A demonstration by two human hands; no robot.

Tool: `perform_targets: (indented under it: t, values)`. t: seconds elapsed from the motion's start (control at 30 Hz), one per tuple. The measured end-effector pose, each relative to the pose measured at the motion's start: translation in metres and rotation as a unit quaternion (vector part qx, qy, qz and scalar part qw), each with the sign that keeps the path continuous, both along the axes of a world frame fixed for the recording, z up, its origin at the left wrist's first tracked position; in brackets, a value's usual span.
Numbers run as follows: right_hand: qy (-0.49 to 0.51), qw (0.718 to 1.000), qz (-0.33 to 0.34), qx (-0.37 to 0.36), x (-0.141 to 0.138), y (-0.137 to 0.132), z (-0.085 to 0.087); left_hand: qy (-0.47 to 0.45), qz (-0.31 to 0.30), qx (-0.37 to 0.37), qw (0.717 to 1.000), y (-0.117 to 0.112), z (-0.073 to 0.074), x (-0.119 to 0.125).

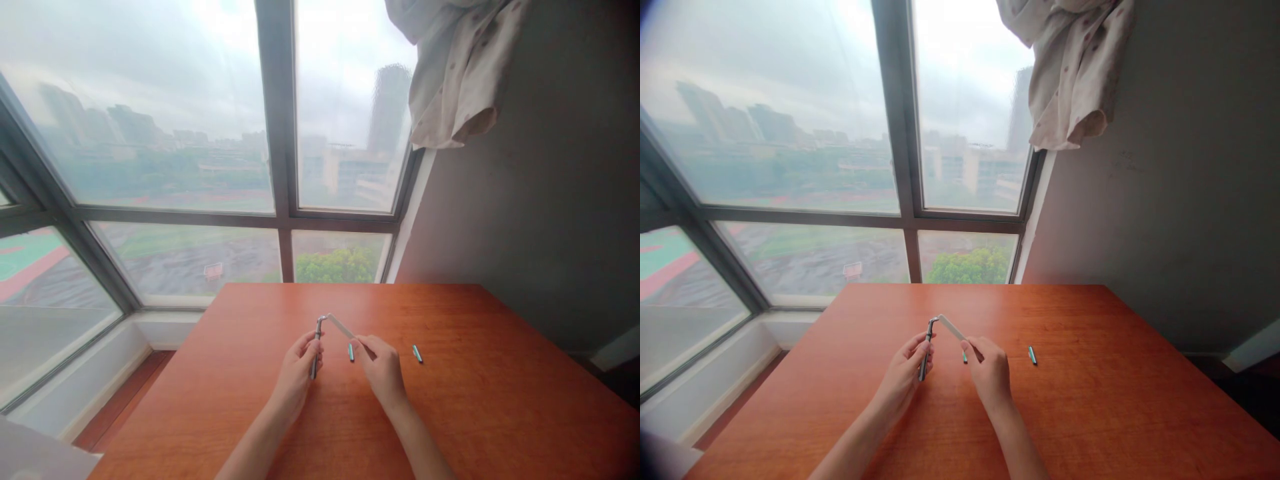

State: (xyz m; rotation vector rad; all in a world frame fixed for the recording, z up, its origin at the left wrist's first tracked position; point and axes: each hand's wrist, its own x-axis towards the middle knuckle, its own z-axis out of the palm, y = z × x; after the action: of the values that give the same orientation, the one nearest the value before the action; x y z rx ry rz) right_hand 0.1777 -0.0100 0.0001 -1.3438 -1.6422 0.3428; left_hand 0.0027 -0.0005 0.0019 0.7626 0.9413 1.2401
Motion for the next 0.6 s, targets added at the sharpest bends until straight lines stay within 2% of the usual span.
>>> perform_targets:
  t: [0.33, 0.6]
  values:
    - [0.027, 0.999, 0.029, -0.025, -0.0015, 0.0000, -0.0006, 0.002, -0.012, 0.001, 1.000, -0.0005, 0.0009, -0.0012]
    - [0.033, 0.999, 0.017, -0.019, -0.0023, -0.0005, 0.0002, 0.001, -0.013, 0.011, 1.000, 0.0015, -0.0021, -0.0021]
